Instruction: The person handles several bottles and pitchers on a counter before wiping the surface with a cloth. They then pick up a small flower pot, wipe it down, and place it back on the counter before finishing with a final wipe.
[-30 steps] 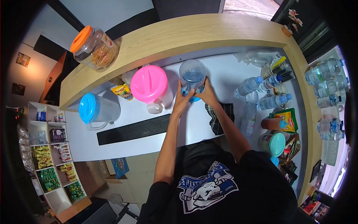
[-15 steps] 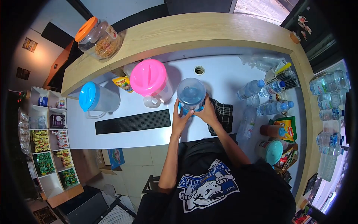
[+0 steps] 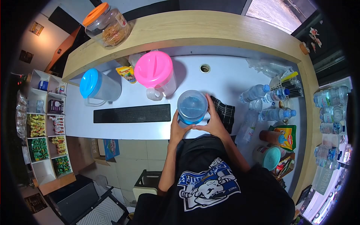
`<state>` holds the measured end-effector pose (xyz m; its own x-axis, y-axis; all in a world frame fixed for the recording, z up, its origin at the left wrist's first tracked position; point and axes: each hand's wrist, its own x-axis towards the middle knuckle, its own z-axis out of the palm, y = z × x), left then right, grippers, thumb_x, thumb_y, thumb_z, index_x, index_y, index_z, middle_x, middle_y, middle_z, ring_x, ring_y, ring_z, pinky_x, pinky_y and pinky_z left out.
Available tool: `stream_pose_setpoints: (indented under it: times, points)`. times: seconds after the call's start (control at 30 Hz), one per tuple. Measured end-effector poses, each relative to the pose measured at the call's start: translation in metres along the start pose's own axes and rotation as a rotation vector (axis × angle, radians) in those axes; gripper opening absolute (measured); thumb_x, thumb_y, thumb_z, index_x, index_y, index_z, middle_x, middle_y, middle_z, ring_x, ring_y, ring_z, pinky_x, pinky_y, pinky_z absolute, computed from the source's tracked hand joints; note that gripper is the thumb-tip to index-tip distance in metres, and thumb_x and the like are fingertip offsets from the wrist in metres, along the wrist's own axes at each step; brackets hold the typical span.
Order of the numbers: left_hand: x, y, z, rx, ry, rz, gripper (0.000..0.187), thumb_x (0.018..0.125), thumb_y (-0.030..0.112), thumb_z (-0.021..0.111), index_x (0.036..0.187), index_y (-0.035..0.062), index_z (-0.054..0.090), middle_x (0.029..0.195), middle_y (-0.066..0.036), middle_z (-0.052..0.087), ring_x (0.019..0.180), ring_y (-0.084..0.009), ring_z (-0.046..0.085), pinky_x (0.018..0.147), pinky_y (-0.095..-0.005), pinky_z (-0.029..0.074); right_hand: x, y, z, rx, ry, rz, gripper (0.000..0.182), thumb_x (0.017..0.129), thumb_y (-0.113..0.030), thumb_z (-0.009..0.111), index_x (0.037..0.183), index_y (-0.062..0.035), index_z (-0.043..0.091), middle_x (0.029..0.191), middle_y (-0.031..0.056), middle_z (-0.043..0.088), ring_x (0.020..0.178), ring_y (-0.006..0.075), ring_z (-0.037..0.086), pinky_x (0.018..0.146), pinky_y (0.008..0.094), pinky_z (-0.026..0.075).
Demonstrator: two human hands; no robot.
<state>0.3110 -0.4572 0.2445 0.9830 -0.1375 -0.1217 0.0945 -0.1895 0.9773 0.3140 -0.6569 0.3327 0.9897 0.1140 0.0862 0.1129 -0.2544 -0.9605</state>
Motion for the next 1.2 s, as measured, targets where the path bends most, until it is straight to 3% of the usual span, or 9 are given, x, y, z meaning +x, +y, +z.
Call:
stream_pose_setpoints:
  times: [0.1,0.23,0.4,0.57,0.87,1.0,1.1,1.2]
  points:
    - [0.018,-0.004,0.016,-0.127,-0.028,0.046,0.109,0.057,0.024,0.099,0.144,-0.0022,0.038,0.139,-0.022,0.054,0.13,-0.0303,0.054,0.108,-0.0403,0.043,0.013,-0.024,0.007,-0.033,0.074,-0.136,0.138,0.056,-0.019,0.099,0.159,-0.004,0.009,0.156,0.0255,0.032,0.143,0.0385,0.039,0.118,0.0461,0.033]
    - [0.03,-0.024,0.029,0.041,0.122,0.151,0.094,0.064,0.025,0.093,0.137,-0.0003,0.039,0.123,-0.023,0.062,0.113,-0.0363,0.064,0.095,-0.044,0.051,0.025,-0.027,0.015,-0.091,0.123,-0.125,0.135,0.058,-0.019,0.097,0.159,-0.0034,0.009,0.151,0.0252,0.038,0.139,0.0405,0.043,0.115,0.0465,0.037]
    - [0.029,-0.034,0.024,0.169,0.1,0.141,0.084,0.07,0.03,0.087,0.133,0.0003,0.04,0.12,-0.026,0.063,0.107,-0.0429,0.066,0.088,-0.0469,0.053,0.022,-0.032,0.031,-0.136,0.264,-0.123,0.123,0.059,-0.021,0.094,0.155,-0.0006,0.019,0.144,0.0251,0.044,0.132,0.0403,0.049,0.109,0.0474,0.043]
    - [0.028,-0.042,0.013,0.171,0.031,0.172,0.085,0.07,0.034,0.088,0.132,0.0007,0.04,0.121,-0.026,0.063,0.107,-0.0424,0.066,0.088,-0.0469,0.053,0.017,-0.032,0.039,-0.219,0.336,-0.129,0.11,0.058,-0.02,0.093,0.147,0.0007,0.032,0.138,0.0244,0.049,0.126,0.0408,0.053,0.105,0.0468,0.046]
    - [0.026,-0.01,0.019,0.192,0.047,0.026,0.096,0.068,0.036,0.089,0.139,0.0011,0.036,0.125,-0.024,0.063,0.112,-0.0382,0.066,0.093,-0.0444,0.053,0.022,-0.032,0.023,-0.141,0.28,-0.132,0.109,0.055,-0.018,0.093,0.146,0.0009,0.035,0.139,0.0241,0.048,0.127,0.0411,0.052,0.106,0.0465,0.046]
    - [0.022,-0.016,0.018,0.204,0.037,0.034,0.102,0.064,0.034,0.091,0.142,0.0021,0.033,0.128,-0.023,0.062,0.114,-0.0376,0.065,0.096,-0.0443,0.053,0.014,-0.052,0.036,-0.294,0.214,-0.32,0.112,0.055,-0.02,0.095,0.147,0.0,0.035,0.139,0.0247,0.048,0.131,0.0439,0.047,0.109,0.047,0.043]
    - [0.025,-0.019,0.018,0.215,0.032,0.062,0.107,0.061,0.033,0.092,0.144,0.0028,0.031,0.129,-0.023,0.061,0.116,-0.0371,0.064,0.097,-0.0442,0.053,0.017,-0.059,0.032,-0.196,0.25,-0.171,0.111,0.056,-0.022,0.096,0.147,0.0007,0.036,0.14,0.0256,0.047,0.129,0.0432,0.05,0.108,0.0475,0.043]
    - [0.027,-0.015,0.02,0.246,0.027,0.072,0.112,0.059,0.032,0.094,0.146,0.0036,0.029,0.131,-0.022,0.059,0.117,-0.0367,0.063,0.099,-0.044,0.052,0.024,-0.057,0.005,-0.03,0.32,-0.079,0.108,0.061,-0.02,0.096,0.147,0.0006,0.034,0.137,0.0224,0.05,0.126,0.0334,0.056,0.104,0.0422,0.048]
